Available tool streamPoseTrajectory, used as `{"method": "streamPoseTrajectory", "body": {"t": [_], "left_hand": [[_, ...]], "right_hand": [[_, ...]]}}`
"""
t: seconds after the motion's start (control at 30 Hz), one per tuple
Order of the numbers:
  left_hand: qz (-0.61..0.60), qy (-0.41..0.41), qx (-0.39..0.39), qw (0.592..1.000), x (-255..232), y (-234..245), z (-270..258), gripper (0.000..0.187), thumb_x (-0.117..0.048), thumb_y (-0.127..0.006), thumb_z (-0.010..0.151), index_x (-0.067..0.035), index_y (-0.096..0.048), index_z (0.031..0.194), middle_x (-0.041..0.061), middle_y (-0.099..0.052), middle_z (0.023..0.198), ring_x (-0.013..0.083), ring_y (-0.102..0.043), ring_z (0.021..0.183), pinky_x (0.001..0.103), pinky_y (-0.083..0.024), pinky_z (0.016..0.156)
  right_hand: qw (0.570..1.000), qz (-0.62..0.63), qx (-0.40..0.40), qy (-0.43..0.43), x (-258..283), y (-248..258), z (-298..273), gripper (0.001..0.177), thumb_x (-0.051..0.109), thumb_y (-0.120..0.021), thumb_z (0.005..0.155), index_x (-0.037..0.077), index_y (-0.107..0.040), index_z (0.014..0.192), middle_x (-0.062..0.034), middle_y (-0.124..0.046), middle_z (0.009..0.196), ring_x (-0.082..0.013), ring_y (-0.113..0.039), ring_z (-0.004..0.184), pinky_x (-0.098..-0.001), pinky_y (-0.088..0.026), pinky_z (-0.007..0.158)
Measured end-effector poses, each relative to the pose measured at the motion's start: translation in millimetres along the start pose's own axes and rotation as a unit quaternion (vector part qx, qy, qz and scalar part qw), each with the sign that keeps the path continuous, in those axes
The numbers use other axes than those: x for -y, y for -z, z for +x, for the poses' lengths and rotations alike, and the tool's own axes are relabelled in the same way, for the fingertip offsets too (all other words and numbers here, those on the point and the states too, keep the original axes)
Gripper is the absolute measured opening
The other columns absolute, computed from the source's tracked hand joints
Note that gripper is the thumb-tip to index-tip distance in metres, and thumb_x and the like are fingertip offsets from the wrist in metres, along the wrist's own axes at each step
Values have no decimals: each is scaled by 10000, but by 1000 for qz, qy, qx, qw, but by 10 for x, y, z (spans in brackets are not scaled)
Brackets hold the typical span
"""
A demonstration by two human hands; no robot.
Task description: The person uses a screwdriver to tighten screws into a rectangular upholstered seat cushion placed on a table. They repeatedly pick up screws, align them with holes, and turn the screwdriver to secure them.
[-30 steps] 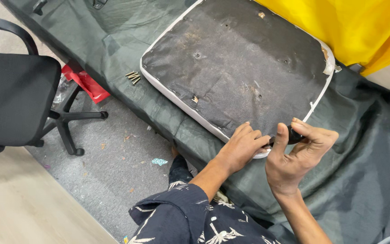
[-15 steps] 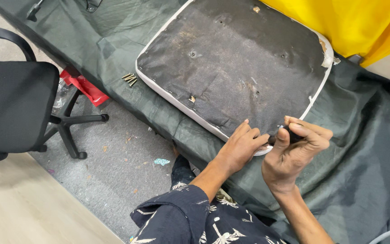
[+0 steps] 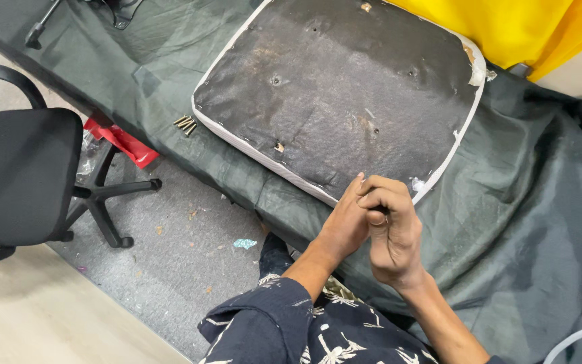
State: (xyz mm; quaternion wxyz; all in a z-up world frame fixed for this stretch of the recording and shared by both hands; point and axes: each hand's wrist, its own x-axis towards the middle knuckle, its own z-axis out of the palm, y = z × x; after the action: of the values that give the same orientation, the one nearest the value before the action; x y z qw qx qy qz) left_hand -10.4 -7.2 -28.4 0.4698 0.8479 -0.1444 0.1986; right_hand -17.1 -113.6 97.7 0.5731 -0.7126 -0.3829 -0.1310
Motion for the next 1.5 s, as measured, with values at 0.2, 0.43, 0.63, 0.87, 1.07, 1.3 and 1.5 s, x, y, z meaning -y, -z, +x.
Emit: {"method": "streamPoseTrajectory", "body": {"t": [0.2, 0.43, 0.63, 0.87, 1.07, 1.3, 1.5], "left_hand": [[114, -29, 47, 992, 16, 7, 15, 285, -30, -636, 867, -20, -578, 1146, 164, -617, 1139, 401, -590, 1177, 541, -304, 1307], [66, -32, 12, 997, 24, -31, -12, 268, -57, -643, 865, -16, -553, 1114, 165, -584, 1092, 399, -563, 1158, 515, -306, 1281], [23, 51, 104, 993, 12, 88, 31, 219, -65, -635, 886, -55, -597, 1102, 123, -626, 1091, 359, -582, 1184, 485, -259, 1330], [33, -21, 139, 990, -36, 317, 196, 236, -68, -657, 866, -105, -663, 1100, 105, -668, 1168, 312, -598, 1201, 545, -273, 1244], [76, -9, 149, 986, -161, 291, 264, 178, -183, -681, 945, -119, -672, 1111, 51, -677, 994, 274, -636, 1073, 566, -340, 1223], [73, -55, 97, 991, -255, 329, 246, 236, -188, -717, 921, -111, -675, 1140, 68, -647, 1094, 298, -604, 1131, 556, -368, 1194], [52, -57, 76, 994, -231, 466, 251, 363, -294, -822, 841, -119, -655, 1112, 108, -593, 1314, 343, -546, 1285, 455, -467, 1089]], "right_hand": [[985, 156, -31, -63, -28, -91, 46, 292, 256, -424, 1059, 13, -504, 918, -99, -555, 903, -155, -513, 823, -304, -452, 789], [964, 234, -13, -124, -91, -60, 60, 335, 280, -472, 959, 29, -441, 739, -64, -500, 720, -124, -439, 669, -272, -371, 637], [946, 230, 103, -203, -98, 113, 202, 409, 319, -522, 939, 50, -487, 633, -8, -507, 608, -101, -445, 583, -257, -354, 569], [966, 129, 67, -213, 61, 218, 287, 275, 241, -646, 975, 46, -554, 804, 4, -491, 671, -60, -433, 649, -247, -358, 591], [953, 46, -253, -160, 114, 106, 251, 279, 189, -532, 1166, 10, -530, 951, -24, -585, 833, -71, -522, 730, -229, -451, 686], [931, 115, -328, -111, 21, 95, 238, 456, 242, -439, 1206, 49, -406, 794, -40, -451, 652, -73, -406, 530, -231, -353, 512], [944, 231, -150, -180, -62, 288, 260, 521, 218, -455, 1114, 57, -389, 623, -44, -417, 554, -88, -366, 513, -242, -279, 488]]}}
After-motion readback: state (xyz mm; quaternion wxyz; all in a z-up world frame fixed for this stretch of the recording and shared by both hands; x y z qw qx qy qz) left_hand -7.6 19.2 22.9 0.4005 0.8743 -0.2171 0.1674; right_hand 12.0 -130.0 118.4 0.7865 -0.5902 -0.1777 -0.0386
